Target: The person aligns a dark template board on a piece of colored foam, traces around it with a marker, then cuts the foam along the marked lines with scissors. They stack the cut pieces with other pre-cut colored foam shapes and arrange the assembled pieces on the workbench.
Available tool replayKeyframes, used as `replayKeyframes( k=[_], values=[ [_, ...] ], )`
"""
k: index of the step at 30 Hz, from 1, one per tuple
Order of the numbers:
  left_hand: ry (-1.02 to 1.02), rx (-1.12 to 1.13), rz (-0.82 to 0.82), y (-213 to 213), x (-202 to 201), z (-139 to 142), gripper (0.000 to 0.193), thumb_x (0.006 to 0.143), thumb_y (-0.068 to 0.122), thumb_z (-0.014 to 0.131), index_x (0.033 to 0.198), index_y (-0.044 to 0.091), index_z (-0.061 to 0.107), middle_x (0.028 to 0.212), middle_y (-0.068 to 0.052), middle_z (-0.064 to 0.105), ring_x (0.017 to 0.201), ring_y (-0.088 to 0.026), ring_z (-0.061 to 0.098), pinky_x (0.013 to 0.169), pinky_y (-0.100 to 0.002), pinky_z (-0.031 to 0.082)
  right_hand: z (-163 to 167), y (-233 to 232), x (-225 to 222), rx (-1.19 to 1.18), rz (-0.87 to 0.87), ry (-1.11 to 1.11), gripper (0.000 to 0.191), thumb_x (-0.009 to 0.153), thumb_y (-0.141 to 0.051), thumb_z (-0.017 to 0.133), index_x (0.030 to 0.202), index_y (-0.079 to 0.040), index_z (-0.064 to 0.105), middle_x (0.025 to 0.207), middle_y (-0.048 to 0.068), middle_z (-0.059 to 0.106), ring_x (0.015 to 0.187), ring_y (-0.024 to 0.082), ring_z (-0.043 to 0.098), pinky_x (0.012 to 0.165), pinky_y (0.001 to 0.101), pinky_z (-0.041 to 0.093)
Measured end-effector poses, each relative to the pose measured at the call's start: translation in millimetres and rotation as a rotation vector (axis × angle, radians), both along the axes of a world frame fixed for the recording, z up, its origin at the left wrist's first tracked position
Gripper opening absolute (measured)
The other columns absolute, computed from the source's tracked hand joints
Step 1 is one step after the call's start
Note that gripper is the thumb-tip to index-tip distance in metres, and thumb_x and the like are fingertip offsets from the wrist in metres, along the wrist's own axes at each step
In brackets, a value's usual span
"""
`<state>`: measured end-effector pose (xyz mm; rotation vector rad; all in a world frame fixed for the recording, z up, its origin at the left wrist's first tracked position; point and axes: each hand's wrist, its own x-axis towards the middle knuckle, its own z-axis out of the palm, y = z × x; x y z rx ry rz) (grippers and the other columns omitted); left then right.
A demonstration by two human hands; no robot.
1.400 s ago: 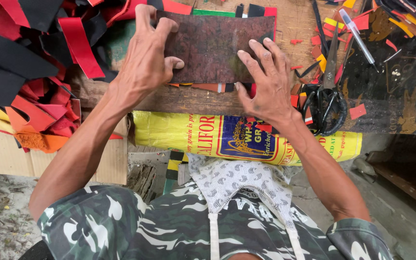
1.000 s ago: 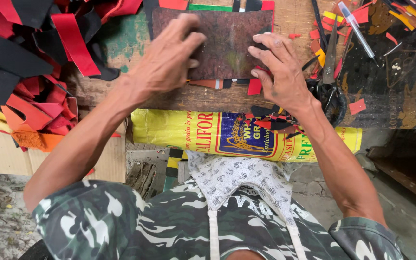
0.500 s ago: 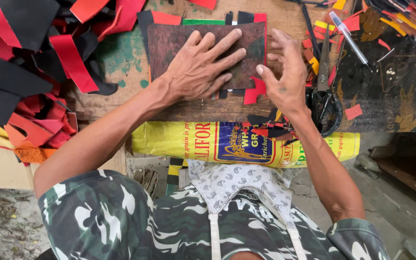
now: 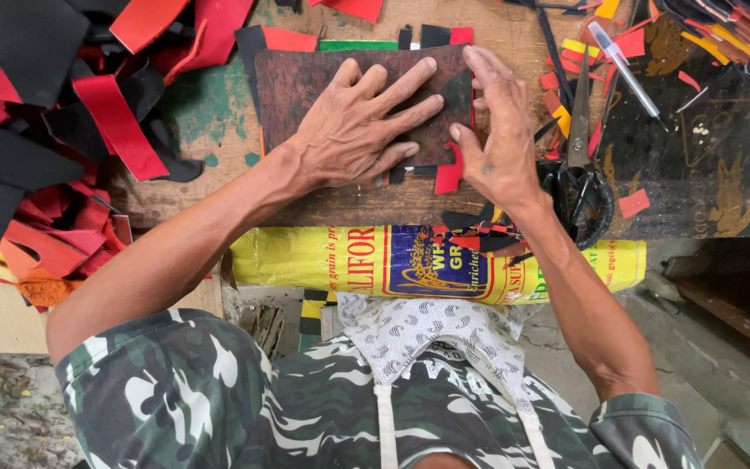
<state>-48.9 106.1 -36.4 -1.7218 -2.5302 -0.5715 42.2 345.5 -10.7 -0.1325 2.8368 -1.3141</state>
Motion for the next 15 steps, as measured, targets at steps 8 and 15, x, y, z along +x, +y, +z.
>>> replayKeyframes(
  k=[8, 15],
  values=[
    [-0.018, -0.011, 0.022, -3, 3, -4, 0.061, 0.101, 0.048, 0.064, 0.153, 0.018, 0.054, 0.161, -0.011, 0.041, 0.104, -0.027, 0.047, 0.091, -0.045, 0.038, 5, 29, 26, -0.316, 0.011, -0.192, 0.073, 0.093, 0.023, 0.058, 0.159, -0.004, 0.044, 0.152, 0.014, 0.053, 0.138, 0.024, 0.057, 0.115, 0.0356, 0.056],
    [-0.005, 0.001, 0.024, -4, 0, -10, 0.063, 0.100, 0.048, 0.066, 0.153, 0.017, 0.054, 0.161, -0.011, 0.041, 0.105, -0.028, 0.047, 0.091, -0.045, 0.038, 3, 25, 19, -0.356, 0.098, -0.234, 0.087, 0.081, 0.024, 0.067, 0.159, -0.005, 0.043, 0.154, 0.013, 0.048, 0.125, 0.021, 0.057, 0.105, 0.0333, 0.058]
  ],
)
